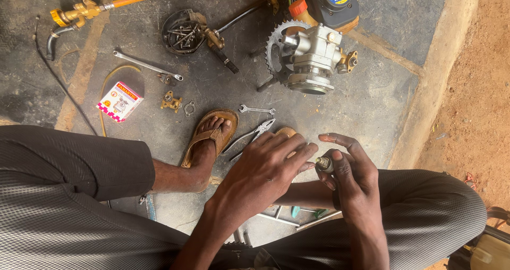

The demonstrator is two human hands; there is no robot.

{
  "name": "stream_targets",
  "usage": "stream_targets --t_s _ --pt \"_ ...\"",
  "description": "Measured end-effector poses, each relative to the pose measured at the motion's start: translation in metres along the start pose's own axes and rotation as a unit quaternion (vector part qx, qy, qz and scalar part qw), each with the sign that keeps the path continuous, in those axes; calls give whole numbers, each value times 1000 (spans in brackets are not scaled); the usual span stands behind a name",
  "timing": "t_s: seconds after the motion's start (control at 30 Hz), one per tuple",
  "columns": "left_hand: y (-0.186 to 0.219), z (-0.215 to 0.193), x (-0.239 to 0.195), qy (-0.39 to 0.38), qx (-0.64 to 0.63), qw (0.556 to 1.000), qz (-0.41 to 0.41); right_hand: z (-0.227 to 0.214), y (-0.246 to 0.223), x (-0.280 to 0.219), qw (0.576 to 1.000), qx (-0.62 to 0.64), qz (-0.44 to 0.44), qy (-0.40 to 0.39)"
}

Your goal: The person sits on the ground and assembles a small mechanical component by hand, inserting a cylindrical piece into a brass housing. Tools and a small engine are visible nearby.

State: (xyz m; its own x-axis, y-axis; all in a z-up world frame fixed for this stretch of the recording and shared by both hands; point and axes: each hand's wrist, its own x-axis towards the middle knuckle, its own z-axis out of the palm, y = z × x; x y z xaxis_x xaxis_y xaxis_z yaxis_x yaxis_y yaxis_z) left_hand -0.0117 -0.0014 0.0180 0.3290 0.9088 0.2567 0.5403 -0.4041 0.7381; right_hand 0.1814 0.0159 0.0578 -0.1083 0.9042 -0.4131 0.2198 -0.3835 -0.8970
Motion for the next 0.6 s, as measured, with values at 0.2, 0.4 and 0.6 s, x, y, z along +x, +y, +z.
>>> stream_targets --t_s 0.2,0.4,0.6 --pt "-21 8 -3 -14 33 998 -43 -2 -1 -1 999 -18 -33 1" --pt "-36 -8 -2 58 106 989 -83 3 -17 -6 1000 -7 -19 20" --pt "-35 -68 -14 244 121 943 -192 -2 -30 -20 991 50 -101 68"
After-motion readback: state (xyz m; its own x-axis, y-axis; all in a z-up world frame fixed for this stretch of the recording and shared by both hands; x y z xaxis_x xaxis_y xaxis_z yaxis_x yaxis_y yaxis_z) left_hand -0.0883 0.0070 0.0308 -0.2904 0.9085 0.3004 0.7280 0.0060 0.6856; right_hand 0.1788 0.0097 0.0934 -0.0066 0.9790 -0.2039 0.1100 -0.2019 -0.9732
